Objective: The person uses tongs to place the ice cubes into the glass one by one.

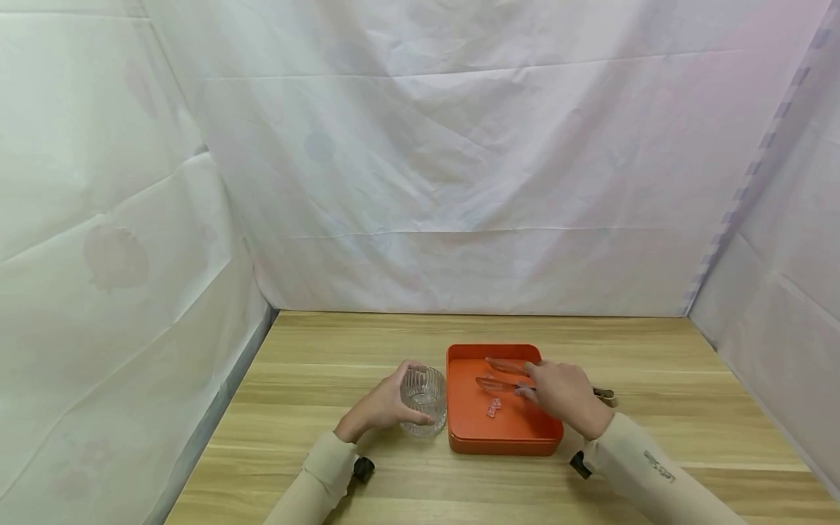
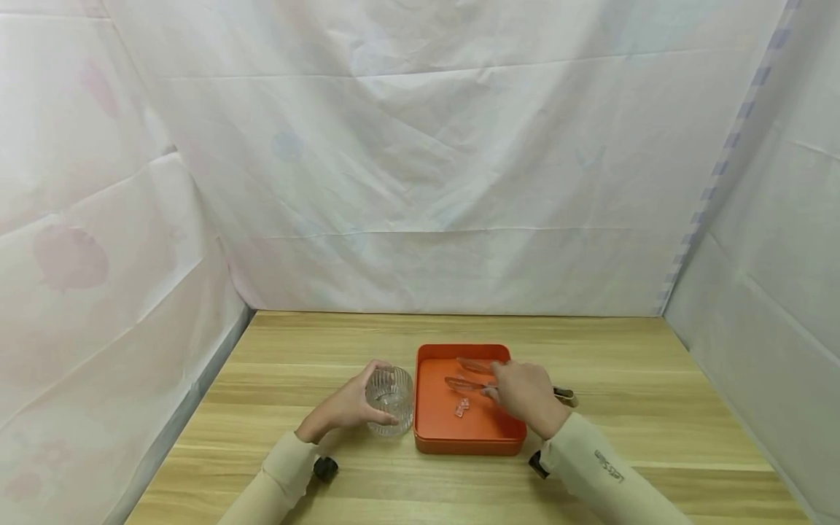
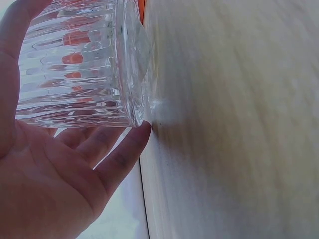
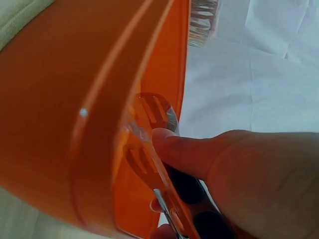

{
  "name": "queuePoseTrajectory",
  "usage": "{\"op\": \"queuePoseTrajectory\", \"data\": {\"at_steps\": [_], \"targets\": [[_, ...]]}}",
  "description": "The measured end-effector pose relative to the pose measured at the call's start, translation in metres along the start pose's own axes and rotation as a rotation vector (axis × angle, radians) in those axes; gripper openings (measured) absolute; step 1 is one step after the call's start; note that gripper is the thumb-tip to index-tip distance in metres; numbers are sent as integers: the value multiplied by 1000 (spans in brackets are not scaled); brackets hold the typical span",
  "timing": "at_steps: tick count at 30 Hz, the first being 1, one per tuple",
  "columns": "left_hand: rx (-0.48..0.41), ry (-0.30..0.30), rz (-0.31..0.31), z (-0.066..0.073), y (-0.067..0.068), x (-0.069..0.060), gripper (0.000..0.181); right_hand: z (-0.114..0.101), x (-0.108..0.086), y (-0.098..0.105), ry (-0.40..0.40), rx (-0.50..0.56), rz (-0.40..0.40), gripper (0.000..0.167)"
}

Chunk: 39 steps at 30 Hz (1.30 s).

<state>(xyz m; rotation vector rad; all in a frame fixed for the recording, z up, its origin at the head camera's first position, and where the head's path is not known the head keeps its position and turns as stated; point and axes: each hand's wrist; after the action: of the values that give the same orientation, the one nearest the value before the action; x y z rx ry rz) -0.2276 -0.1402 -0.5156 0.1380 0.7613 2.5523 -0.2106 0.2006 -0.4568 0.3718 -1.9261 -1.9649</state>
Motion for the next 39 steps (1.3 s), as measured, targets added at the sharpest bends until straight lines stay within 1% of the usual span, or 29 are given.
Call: {"op": "queuePoseTrajectory", "data": {"at_steps": [3,8,15,22,27,35,39], "targets": [[0,3,-2,1,0,0,90,-1,2,-3,-10,-1,-26,38],[-9,6,-5,3,1,-2,90,-3,4,-6,-33,44,-52,29],[-2,4,-1,2,0,0,90,-4,3,-8,-8,75,-40,22],[-20,-10,1,3,1,-1,89,-6,2,-12,5,90,-35,20],[-22,-10,1,3,0,-1,89,-7,1,-13,23,81,-9,21],[-24,-4,0,4,1,-1,89,-9,1,-14,22,92,1,22],[-26,-9,0,3,0,-1,89,-10,0,-14,7,99,-5,22]]}}
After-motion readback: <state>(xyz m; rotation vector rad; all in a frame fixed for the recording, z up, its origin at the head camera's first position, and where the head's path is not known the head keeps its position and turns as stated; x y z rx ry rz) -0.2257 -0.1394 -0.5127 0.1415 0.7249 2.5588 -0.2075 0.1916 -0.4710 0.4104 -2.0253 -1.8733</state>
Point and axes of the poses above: each hand's wrist, its own x-axis towards the middle knuckle, its own y-axis out of the back of the hand, z = x × y, and after that the axes turned 2 degrees about y, right-handed
